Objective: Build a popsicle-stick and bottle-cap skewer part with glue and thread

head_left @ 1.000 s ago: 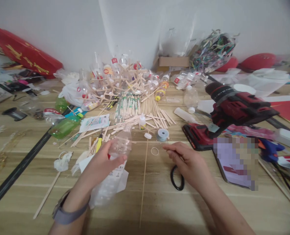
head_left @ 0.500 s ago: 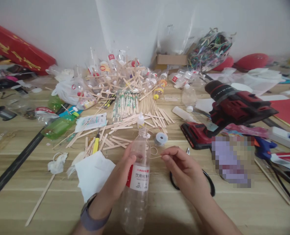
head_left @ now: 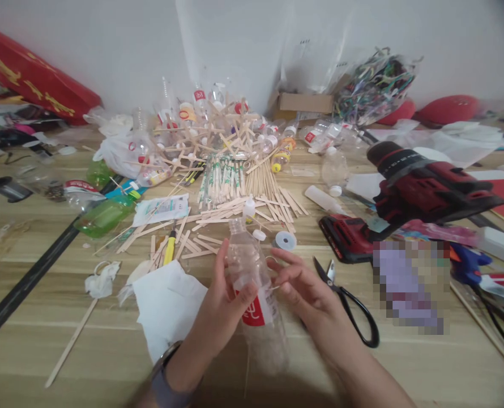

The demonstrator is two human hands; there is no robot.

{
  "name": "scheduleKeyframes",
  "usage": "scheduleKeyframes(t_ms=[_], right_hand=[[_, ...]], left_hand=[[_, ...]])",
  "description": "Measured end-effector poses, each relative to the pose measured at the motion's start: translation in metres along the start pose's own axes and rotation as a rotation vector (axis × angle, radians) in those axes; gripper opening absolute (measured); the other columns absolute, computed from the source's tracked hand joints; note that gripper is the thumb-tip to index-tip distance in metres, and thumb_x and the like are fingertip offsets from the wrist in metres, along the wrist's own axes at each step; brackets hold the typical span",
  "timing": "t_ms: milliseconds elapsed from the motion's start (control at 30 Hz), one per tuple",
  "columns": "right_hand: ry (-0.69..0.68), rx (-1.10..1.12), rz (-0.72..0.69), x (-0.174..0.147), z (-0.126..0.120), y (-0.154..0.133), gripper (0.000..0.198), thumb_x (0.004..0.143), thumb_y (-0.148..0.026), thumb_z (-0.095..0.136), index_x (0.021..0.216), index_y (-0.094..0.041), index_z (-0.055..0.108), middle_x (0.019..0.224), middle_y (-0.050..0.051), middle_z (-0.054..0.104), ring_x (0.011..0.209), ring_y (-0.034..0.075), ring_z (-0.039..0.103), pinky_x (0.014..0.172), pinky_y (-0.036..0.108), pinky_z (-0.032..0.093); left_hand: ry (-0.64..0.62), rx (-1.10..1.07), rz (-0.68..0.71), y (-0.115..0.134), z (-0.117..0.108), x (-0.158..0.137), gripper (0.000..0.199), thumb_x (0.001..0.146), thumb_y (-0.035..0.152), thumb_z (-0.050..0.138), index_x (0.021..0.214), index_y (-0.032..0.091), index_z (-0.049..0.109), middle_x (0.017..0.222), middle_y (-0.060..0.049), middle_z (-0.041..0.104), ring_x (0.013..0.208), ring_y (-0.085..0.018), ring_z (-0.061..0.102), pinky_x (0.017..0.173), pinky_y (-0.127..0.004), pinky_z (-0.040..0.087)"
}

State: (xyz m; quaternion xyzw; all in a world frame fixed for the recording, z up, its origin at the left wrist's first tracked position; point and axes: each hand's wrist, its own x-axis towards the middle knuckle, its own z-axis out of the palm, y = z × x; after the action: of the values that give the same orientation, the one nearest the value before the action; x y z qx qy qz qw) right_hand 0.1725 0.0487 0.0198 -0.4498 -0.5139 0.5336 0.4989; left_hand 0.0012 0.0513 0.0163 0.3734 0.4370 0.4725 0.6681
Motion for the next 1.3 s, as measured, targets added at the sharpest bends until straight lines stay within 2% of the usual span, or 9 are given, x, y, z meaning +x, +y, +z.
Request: scheduleKeyframes(t_ms=[167, 367, 467, 567, 667, 767, 833, 933, 1300], right_hand=[[-0.191, 0.027, 0.093, 0.0, 0.009, -0.003, 0.024, 0.083, -0.046, 0.069, 0.076, -0.024, 0.066, 0.129, 0.009, 0.06, 0.135, 0.028, 0.041, 0.108, 0.046, 0.033], [-0.17, 0.111, 0.082, 0.004, 0.005, 0.001, 0.025, 0.083, -0.045, 0.07, 0.074, -0.023, 0.064, 0.101, 0.004, 0.062, 0.088, 0.018, 0.059, 0.08, 0.032, 0.046], [-0.138, 0.289, 0.136, 0.004, -0.002, 0.003, 0.024, 0.08, -0.044, 0.073, 0.074, -0.023, 0.063, 0.08, -0.001, 0.058, 0.069, 0.013, 0.052, 0.064, 0.025, 0.041], [-0.141, 0.446, 0.186, 0.004, -0.006, 0.001, 0.025, 0.078, -0.042, 0.076, 0.074, -0.023, 0.06, 0.067, -0.004, 0.051, 0.059, 0.011, 0.044, 0.056, 0.022, 0.036], [-0.136, 0.491, 0.203, 0.004, -0.006, 0.0, 0.027, 0.077, -0.041, 0.078, 0.073, -0.022, 0.058, 0.066, -0.005, 0.049, 0.056, 0.01, 0.042, 0.054, 0.021, 0.034], [-0.14, 0.478, 0.219, 0.003, -0.004, 0.0, 0.031, 0.075, -0.044, 0.078, 0.072, -0.022, 0.056, 0.065, -0.005, 0.048, 0.056, 0.01, 0.041, 0.054, 0.022, 0.034], [-0.147, 0.464, 0.237, 0.001, -0.003, 0.001, 0.035, 0.073, -0.047, 0.079, 0.071, -0.022, 0.054, 0.064, -0.005, 0.047, 0.055, 0.011, 0.04, 0.053, 0.022, 0.034], [-0.158, 0.455, 0.282, -0.001, -0.001, 0.002, 0.039, 0.072, -0.049, 0.079, 0.07, -0.022, 0.051, 0.064, -0.004, 0.046, 0.055, 0.011, 0.04, 0.053, 0.023, 0.035], [-0.151, 0.281, 0.145, 0.0, 0.001, 0.004, 0.032, 0.078, -0.049, 0.073, 0.071, -0.022, 0.058, 0.079, 0.001, 0.057, 0.068, 0.015, 0.052, 0.063, 0.027, 0.044]], left_hand=[[0.078, 0.097, 0.039, -0.008, 0.003, 0.001, 0.103, 0.075, 0.056, 0.072, 0.148, 0.026, 0.006, 0.143, -0.017, 0.045, 0.123, -0.03, 0.055, 0.1, -0.04, 0.046], [0.115, 0.221, 0.036, -0.002, -0.004, 0.0, 0.055, 0.092, 0.059, 0.043, 0.133, 0.022, 0.039, 0.124, -0.012, 0.061, 0.116, -0.028, 0.059, 0.099, -0.042, 0.045], [0.219, 0.458, 0.093, 0.011, -0.017, 0.002, 0.046, 0.097, 0.051, 0.029, 0.094, 0.02, 0.062, 0.119, -0.014, 0.065, 0.124, -0.031, 0.053, 0.11, -0.047, 0.035], [0.534, 0.869, 0.371, 0.026, -0.03, 0.004, 0.021, 0.09, 0.033, 0.051, 0.104, 0.023, 0.063, 0.152, -0.009, 0.036, 0.148, -0.031, 0.016, 0.121, -0.048, 0.008], [0.699, 0.876, 0.494, 0.031, -0.031, 0.005, 0.079, 0.08, 0.023, 0.062, 0.149, 0.023, 0.023, 0.162, -0.009, -0.015, 0.15, -0.033, -0.005, 0.121, -0.048, 0.008], [0.428, 0.484, 0.325, 0.024, -0.021, 0.005, 0.083, 0.085, 0.035, 0.061, 0.151, 0.029, 0.012, 0.162, -0.014, 0.009, 0.14, -0.032, 0.036, 0.112, -0.047, 0.035], [0.122, 0.217, 0.122, 0.017, -0.013, 0.004, 0.063, 0.089, 0.046, 0.055, 0.144, 0.024, 0.034, 0.148, -0.015, 0.043, 0.127, -0.031, 0.052, 0.106, -0.046, 0.042], [-0.184, -0.03, -0.004, 0.009, -0.004, 0.001, 0.053, 0.088, 0.052, 0.055, 0.129, 0.018, 0.054, 0.13, -0.014, 0.062, 0.121, -0.031, 0.057, 0.103, -0.044, 0.044], [-0.042, -0.103, -0.031, 0.003, 0.002, 0.001, 0.05, 0.076, 0.045, 0.074, 0.117, 0.019, 0.061, 0.121, -0.012, 0.068, 0.115, -0.03, 0.061, 0.098, -0.041, 0.046]])
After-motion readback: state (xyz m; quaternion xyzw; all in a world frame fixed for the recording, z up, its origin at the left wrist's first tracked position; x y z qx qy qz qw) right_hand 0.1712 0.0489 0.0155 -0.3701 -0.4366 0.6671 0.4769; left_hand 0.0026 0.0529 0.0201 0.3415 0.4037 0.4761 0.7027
